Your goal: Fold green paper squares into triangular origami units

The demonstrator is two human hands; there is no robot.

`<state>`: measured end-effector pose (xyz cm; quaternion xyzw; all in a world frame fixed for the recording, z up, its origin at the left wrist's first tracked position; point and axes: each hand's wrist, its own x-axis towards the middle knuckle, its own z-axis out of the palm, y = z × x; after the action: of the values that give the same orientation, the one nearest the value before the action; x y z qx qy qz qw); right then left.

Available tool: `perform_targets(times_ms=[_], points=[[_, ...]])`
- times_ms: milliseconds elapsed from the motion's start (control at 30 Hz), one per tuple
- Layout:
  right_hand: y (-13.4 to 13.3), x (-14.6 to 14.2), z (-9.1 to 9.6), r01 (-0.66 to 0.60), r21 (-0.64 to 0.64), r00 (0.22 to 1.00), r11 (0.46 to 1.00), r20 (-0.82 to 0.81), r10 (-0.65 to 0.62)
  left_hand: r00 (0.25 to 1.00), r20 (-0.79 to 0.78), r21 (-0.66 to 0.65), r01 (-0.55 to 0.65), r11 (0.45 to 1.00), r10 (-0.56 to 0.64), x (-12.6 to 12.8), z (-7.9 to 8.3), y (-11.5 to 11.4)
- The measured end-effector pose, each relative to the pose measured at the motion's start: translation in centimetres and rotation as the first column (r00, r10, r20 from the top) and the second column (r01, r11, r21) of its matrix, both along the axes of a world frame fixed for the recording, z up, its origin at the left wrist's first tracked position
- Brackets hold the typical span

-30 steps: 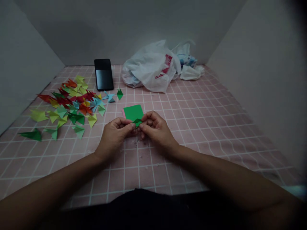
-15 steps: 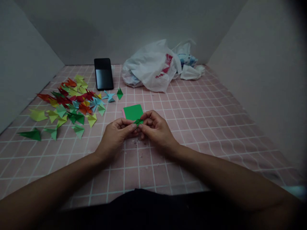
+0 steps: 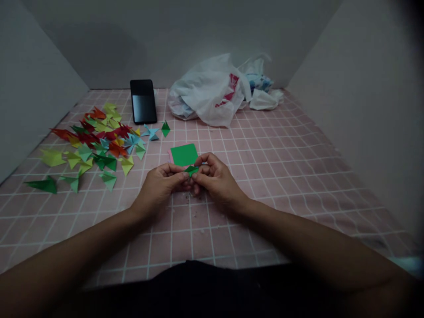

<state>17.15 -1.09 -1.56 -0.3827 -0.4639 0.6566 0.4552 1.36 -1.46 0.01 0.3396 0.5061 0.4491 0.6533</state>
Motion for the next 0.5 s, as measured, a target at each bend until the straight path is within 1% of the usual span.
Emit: perform_targets(times_ms=[133,200,267,333,367,433,500], points=[[0.0,0.1,0.2,-0.032,0.007,0.999,0.999,0.003,0.032,1.0,-0.008,-0.02,0.022,1.0,-0.022,-0.1,0.3,0.2],[0.1,0.4,0.4,-0.027,0.03,0.998,0.999,0.049,0.026,1.0,-0.013,-0.029,0.023,0.999,-0.023,-0.2,0.3,0.4],[0.4,0.7,0.5,0.013,0.095,0.989,0.995,0.146,-0.027,1.0,-0.023,-0.035,0.016,0.999,-0.017,-0.4,0.3,0.6],[0.7,1.0,0.6,0.062,0.214,0.96,0.975,0.254,-0.116,0.999,-0.033,-0.035,0.018,0.999,-0.02,-0.5,0.3,0.7],[0.9,1.2,0.6,0.064,0.273,0.946,0.96,0.29,-0.146,0.999,-0.039,-0.034,0.027,0.999,-0.028,-0.6,0.3,0.7],[1.3,1.4,0.7,0.033,0.335,0.926,0.942,0.344,-0.155,0.997,-0.056,-0.042,0.054,0.998,-0.057,-0.7,0.4,0.8],[1.5,1.5,0.7,-0.016,0.329,0.923,0.944,0.368,-0.112,0.993,-0.076,-0.062,0.083,0.995,-0.088,-0.7,0.5,0.7]])
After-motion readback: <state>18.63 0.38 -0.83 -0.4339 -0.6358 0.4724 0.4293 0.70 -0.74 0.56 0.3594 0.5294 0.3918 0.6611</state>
